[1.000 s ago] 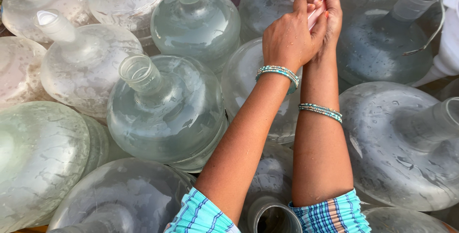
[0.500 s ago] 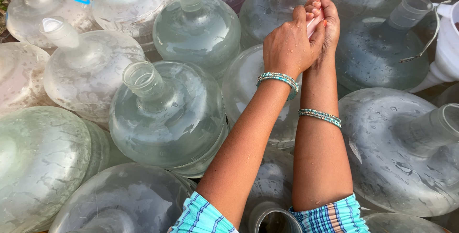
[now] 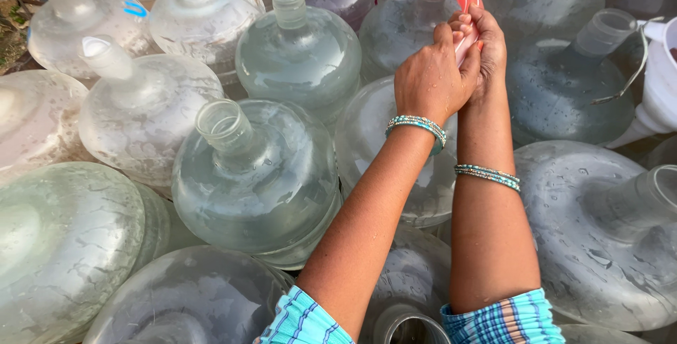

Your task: The person uses a red flexible tube to transfer liquid into large transparent water jugs. The person places the tube into the neck of a jug, holds it steady while the jug fills, then removes the tube and secures a white cap on the filled jug. The process is repeated for multiple jugs.

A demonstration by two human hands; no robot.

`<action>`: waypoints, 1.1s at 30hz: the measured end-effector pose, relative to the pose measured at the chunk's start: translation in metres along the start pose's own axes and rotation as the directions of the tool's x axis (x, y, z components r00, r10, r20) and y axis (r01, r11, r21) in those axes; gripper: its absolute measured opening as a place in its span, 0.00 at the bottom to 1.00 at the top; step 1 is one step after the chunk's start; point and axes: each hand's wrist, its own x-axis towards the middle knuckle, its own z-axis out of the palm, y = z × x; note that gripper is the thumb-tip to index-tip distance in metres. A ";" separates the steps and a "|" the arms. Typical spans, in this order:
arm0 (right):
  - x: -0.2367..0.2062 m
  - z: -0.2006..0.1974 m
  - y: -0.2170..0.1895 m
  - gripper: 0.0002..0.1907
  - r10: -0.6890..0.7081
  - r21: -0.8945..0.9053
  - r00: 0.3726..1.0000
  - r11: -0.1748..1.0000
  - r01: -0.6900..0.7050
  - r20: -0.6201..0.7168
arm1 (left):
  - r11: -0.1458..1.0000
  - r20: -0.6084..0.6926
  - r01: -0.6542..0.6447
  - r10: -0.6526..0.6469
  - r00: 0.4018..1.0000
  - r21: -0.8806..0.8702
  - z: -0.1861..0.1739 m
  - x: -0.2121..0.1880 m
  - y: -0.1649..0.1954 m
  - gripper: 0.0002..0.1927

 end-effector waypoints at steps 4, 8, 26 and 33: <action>0.003 0.025 -0.006 0.07 -0.003 -0.082 0.988 0.997 -0.010 -0.155 | 0.997 0.024 0.058 -0.057 0.998 -0.044 0.000 0.002 0.000 0.23; 0.011 0.059 -0.004 0.06 0.009 -0.316 0.987 0.947 -0.060 -0.160 | 0.980 -0.022 0.122 -0.127 0.992 -0.155 0.002 0.007 -0.003 0.23; -0.008 0.141 0.022 0.20 -0.211 -0.643 0.963 0.718 0.268 0.166 | 0.873 -0.080 -0.037 -0.003 0.997 -0.487 -0.004 0.020 -0.022 0.30; -0.035 0.142 0.006 0.19 -0.558 -0.521 0.803 0.632 0.574 0.208 | 0.811 -0.086 -0.260 0.254 0.963 -0.523 -0.005 0.028 -0.003 0.26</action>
